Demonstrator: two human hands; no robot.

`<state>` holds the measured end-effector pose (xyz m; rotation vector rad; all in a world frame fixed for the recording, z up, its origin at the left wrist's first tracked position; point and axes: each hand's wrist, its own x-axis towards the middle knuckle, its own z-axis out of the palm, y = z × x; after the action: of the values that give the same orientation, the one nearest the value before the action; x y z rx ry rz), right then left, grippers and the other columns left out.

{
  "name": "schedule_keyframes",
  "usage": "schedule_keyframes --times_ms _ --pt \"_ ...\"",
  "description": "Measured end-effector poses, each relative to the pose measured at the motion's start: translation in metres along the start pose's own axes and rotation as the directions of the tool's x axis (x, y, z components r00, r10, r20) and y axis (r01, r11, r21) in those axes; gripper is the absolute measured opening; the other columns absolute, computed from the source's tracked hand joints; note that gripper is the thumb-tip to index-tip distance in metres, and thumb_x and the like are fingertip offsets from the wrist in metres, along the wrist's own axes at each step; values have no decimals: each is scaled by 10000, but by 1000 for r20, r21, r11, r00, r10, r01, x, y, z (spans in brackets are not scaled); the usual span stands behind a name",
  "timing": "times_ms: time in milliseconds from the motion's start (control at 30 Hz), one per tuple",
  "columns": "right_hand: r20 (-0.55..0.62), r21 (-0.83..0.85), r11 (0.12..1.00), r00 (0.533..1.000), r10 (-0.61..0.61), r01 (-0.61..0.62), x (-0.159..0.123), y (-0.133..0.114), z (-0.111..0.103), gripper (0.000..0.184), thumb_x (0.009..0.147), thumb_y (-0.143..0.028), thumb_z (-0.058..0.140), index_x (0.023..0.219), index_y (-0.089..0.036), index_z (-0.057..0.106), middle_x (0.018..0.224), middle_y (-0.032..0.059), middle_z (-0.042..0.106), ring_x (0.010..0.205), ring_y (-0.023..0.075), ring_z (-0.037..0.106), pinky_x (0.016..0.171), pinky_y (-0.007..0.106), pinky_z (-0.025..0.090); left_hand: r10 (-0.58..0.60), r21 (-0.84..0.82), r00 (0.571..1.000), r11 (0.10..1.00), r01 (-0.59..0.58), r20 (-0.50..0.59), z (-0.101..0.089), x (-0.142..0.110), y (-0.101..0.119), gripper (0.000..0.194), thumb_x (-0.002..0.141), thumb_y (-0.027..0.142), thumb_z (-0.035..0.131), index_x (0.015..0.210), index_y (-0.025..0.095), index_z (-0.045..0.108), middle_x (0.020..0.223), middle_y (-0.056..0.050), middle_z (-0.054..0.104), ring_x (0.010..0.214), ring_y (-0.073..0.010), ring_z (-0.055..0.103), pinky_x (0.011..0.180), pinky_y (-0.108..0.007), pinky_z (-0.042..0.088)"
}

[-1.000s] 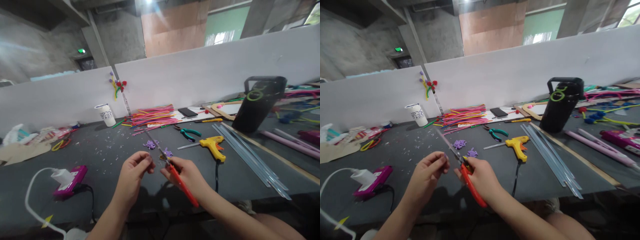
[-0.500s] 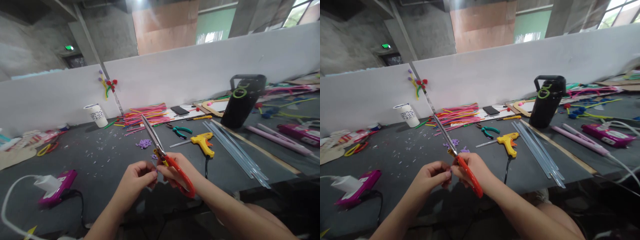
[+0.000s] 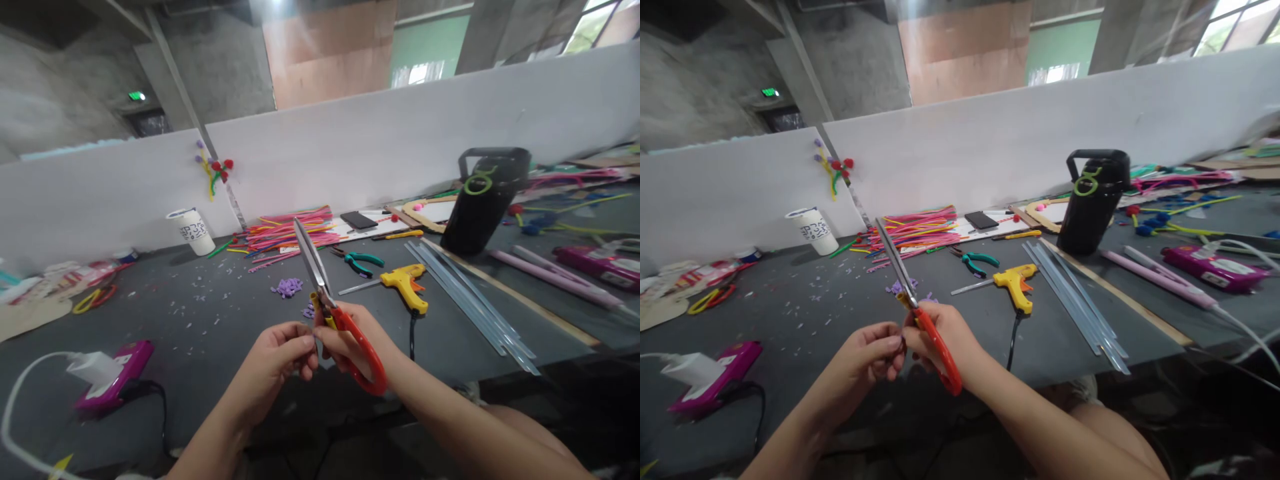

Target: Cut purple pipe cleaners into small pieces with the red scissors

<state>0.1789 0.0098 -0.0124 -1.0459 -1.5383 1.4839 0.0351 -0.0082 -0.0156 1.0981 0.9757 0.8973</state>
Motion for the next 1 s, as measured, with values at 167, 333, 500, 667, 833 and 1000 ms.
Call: schedule_keyframes --times_ms 167,333,500,667,833,1000 --pt "6 86 995 998 -55 54 0 -2 -7 67 645 -247 454 630 -187 429 334 -98 397 300 61 378 324 164 316 62 184 995 982 -47 -76 -8 1 3 197 708 203 541 523 137 519 459 23 505 429 -75 433 461 -196 350" --pt "78 34 998 995 -57 54 2 -3 -11 55 656 -219 450 622 -178 435 330 -91 419 298 57 383 345 170 329 12 56 1000 998 -11 -15 -5 -2 5 249 776 306 489 653 115 591 603 -26 583 517 -87 502 544 -208 382" --pt "104 43 999 994 -35 31 0 -6 -7 88 651 -243 477 619 -179 426 335 -100 399 291 49 355 335 167 312 -25 -51 998 998 28 50 -1 -6 5 124 723 228 557 656 127 585 594 -15 574 525 -86 499 531 -198 380" --pt "80 68 997 996 -50 44 2 -4 -9 108 694 -260 455 625 -178 439 371 -84 422 315 58 392 350 176 342 87 132 994 988 -78 -64 -2 -4 5 115 707 240 569 634 152 562 562 14 549 515 -92 474 526 -203 373" --pt "2 29 999 999 -41 41 5 1 -10 131 706 -282 489 642 -172 456 384 -80 430 317 62 418 332 162 344 398 626 906 746 -227 -145 1 -7 7 128 739 235 517 634 175 556 602 15 536 593 -125 486 588 -222 373" --pt "2 -27 1000 1000 6 -6 5 2 -8 134 694 -299 501 669 -175 456 410 -84 438 298 49 394 295 143 318 520 790 852 548 -274 -65 3 -9 3 123 753 200 485 642 189 538 625 14 533 600 -126 477 595 -220 362"
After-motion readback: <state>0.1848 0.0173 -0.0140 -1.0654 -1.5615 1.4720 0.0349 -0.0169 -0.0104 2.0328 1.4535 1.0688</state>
